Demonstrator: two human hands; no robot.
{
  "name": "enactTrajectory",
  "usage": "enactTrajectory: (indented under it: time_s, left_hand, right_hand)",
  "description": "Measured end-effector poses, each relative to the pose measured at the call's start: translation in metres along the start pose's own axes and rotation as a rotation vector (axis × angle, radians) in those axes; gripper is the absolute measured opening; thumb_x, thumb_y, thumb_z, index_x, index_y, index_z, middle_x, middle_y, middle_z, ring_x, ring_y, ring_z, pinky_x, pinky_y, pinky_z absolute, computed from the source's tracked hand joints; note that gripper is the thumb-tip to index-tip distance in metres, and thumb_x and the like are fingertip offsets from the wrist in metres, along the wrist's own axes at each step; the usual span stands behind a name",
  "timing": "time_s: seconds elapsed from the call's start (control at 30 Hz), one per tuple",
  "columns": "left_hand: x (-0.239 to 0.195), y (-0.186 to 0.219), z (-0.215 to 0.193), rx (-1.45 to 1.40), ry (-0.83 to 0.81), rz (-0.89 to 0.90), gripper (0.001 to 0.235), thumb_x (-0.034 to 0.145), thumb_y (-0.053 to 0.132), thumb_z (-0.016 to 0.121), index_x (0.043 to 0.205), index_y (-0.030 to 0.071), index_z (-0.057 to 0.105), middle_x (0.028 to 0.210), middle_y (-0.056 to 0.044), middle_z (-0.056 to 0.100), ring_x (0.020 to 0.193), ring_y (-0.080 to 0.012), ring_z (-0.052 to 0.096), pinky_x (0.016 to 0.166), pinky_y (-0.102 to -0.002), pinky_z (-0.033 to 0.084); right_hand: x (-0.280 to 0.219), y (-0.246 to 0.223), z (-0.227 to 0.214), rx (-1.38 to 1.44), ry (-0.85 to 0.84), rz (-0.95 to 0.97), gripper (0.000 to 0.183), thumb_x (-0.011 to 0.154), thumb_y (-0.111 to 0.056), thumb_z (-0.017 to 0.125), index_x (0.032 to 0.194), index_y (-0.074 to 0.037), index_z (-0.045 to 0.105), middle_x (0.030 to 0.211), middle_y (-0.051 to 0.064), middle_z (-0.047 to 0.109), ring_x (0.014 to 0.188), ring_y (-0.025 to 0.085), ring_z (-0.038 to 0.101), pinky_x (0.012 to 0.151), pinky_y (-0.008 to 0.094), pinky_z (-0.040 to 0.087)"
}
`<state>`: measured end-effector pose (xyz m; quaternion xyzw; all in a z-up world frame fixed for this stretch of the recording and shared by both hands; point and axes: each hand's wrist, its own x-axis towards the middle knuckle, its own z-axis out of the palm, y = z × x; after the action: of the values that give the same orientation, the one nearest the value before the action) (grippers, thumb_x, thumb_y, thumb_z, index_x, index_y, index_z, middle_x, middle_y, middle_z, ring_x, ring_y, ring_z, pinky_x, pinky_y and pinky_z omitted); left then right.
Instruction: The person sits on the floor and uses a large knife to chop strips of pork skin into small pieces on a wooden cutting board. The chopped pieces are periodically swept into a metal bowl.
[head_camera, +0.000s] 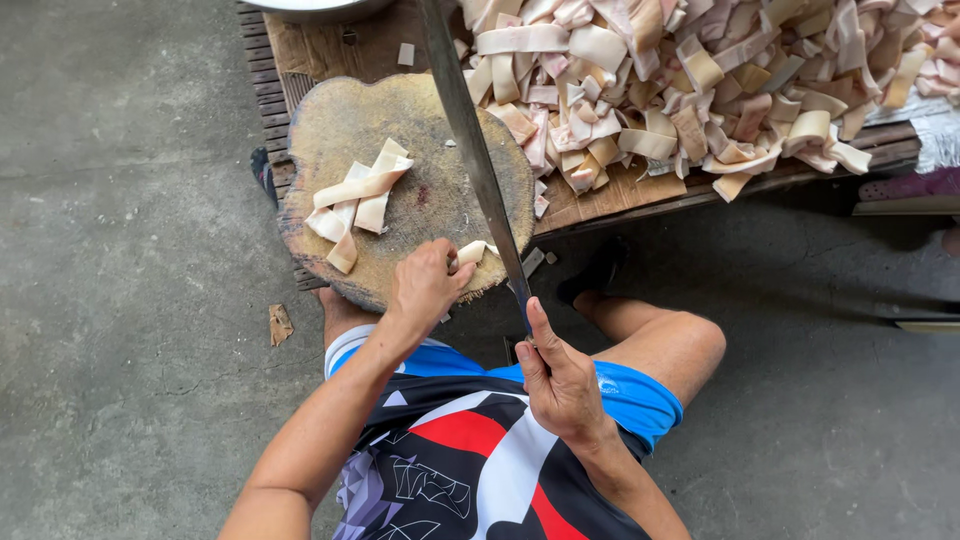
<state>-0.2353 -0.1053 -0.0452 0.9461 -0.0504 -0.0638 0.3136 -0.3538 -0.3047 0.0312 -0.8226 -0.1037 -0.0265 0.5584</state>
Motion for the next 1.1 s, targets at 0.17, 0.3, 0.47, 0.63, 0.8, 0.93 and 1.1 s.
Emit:
enactTrajectory:
  time_s: [0.17,0.3,0.47,0.63,0.8,0.93,1.1]
  left_hand:
    - [-0.025,0.015,-0.009,0.001,-0.039,0.032,0.035,0.083,0.033,0.081,0.099,0.005,0.069,0.087,-0.017,0.069,0.079,-0.0378,0.069,0.069,-0.049,0.055]
    - [-0.033,0.012,-0.024,0.011,-0.107,0.012,0.043,0.081,0.031,0.082,0.110,0.002,0.069,0.084,-0.017,0.070,0.079,-0.0365,0.070,0.069,-0.049,0.054]
    - [-0.042,-0.010,-0.035,-0.005,-0.058,-0.043,0.054,0.078,0.030,0.084,0.121,0.001,0.068,0.087,-0.017,0.071,0.080,-0.0354,0.070,0.071,-0.047,0.055]
    - [-0.029,-0.004,-0.036,-0.027,0.056,0.023,0.055,0.080,0.031,0.084,0.123,0.003,0.067,0.095,-0.017,0.070,0.083,-0.0352,0.070,0.074,-0.046,0.056]
    - [-0.008,0.022,-0.001,-0.003,-0.029,0.035,0.048,0.087,0.032,0.077,0.126,0.009,0.064,0.106,-0.024,0.061,0.084,-0.0435,0.067,0.071,-0.051,0.055]
    - [0.019,0.025,0.025,0.019,-0.168,-0.056,0.018,0.096,0.021,0.066,0.111,0.012,0.068,0.109,-0.022,0.060,0.085,-0.0462,0.066,0.078,-0.055,0.054]
    - [0.054,0.003,-0.004,-0.167,-0.100,0.050,0.009,0.079,0.011,0.068,0.087,0.006,0.068,0.090,-0.015,0.067,0.087,-0.0324,0.069,0.080,-0.046,0.057]
  right_hand:
    - [-0.007,-0.005,-0.011,-0.077,0.027,-0.146,0.065,0.104,0.003,0.060,0.162,-0.013,0.034,0.072,0.003,0.052,0.059,0.010,0.044,0.054,0.027,0.041]
    - [-0.012,0.005,-0.004,-0.104,0.033,-0.150,0.065,0.104,0.002,0.061,0.161,-0.012,0.032,0.070,0.004,0.051,0.058,0.013,0.045,0.055,0.029,0.040]
    - [-0.004,0.048,0.051,-0.246,-0.045,0.061,0.063,0.100,-0.007,0.063,0.159,-0.014,0.042,0.073,0.011,0.064,0.060,0.023,0.060,0.059,0.034,0.050]
    - [-0.008,0.060,0.047,-0.222,-0.030,0.134,0.061,0.101,-0.010,0.063,0.158,-0.017,0.044,0.069,0.010,0.062,0.059,0.020,0.060,0.060,0.034,0.052]
    - [-0.019,0.048,0.012,0.174,0.053,0.239,0.063,0.104,-0.004,0.052,0.162,-0.016,0.031,0.068,0.000,0.059,0.055,0.006,0.051,0.052,0.025,0.049]
    - [-0.025,0.050,-0.014,0.364,0.150,0.113,0.065,0.108,-0.001,0.046,0.166,-0.019,0.024,0.071,-0.004,0.051,0.058,0.004,0.046,0.053,0.020,0.048]
    - [-0.042,0.064,-0.015,0.455,0.218,0.294,0.067,0.105,-0.002,0.046,0.166,-0.020,0.024,0.070,-0.003,0.048,0.053,0.004,0.046,0.048,0.020,0.047]
